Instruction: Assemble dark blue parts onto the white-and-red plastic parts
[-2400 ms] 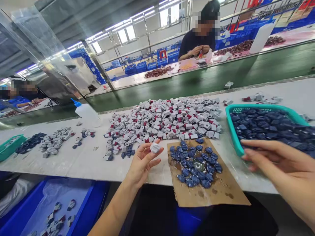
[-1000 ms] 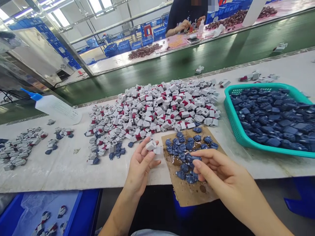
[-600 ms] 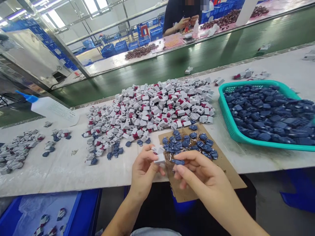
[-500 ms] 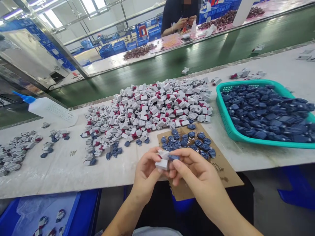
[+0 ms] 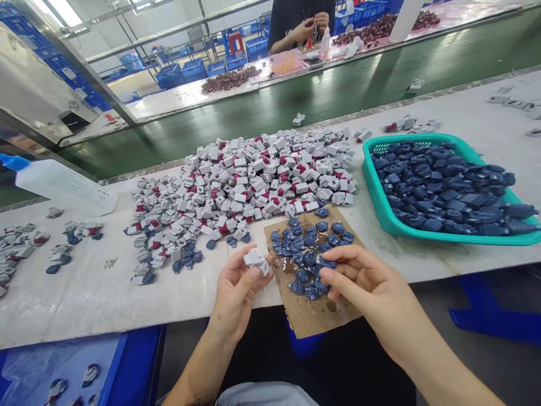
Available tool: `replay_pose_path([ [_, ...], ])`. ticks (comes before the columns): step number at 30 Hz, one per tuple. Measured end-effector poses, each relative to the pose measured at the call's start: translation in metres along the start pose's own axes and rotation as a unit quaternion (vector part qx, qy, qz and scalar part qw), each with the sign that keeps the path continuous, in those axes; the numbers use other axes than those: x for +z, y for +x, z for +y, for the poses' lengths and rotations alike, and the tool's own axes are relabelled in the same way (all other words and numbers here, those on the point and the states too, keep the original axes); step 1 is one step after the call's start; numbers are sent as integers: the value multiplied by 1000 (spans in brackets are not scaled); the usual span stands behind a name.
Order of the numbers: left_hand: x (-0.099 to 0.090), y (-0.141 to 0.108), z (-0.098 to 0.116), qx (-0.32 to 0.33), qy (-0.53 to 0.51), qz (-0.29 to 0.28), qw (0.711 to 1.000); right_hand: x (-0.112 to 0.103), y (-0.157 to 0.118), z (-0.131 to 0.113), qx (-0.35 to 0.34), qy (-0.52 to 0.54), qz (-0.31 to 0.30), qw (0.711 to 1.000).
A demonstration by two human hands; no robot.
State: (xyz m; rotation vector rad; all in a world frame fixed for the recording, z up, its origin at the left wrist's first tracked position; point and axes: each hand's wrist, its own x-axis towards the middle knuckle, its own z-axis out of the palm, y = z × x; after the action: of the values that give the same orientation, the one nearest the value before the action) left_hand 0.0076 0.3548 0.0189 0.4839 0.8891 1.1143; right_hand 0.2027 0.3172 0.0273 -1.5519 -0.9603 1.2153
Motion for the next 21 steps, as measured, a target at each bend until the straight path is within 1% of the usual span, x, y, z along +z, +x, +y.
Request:
replay_pose_path([
  [2,1,-1,-1,-4,0,-8,1000,1,-1,1,-8,-15,3,1000],
  [5,-1,-1,-3,-6,6,-18,1000,2,-1,1,-57,-43,47,996],
  [8,-3,-1,-5,-3,7,-28,1000,-3,-1,1,-80,-139,57,985],
  [10,-3,-2,-6,1,14,-44,999,-9,0,0,-123,-245,55,960],
  [12,-3,-3,-8,14,27,-59,998,-14,2,-1,-208,-338,49,917],
  [13,-3,-4,-8,23,34,-63,997,-16,4,-1,-246,-372,33,895],
  [15,-3,-5,-10,35,48,-64,996,-18,8,-1,-283,-415,-18,864],
  [16,-3,-5,-10,39,52,-64,996,-19,10,0,-292,-428,-39,854],
  [18,-3,-5,-9,37,53,-60,996,-19,16,2,-297,-448,-58,841],
  [19,-3,-5,-8,33,51,-55,997,-19,20,2,-291,-453,-62,840],
  [21,-4,-4,-6,17,42,-44,998,-20,28,2,-254,-443,-65,857],
])
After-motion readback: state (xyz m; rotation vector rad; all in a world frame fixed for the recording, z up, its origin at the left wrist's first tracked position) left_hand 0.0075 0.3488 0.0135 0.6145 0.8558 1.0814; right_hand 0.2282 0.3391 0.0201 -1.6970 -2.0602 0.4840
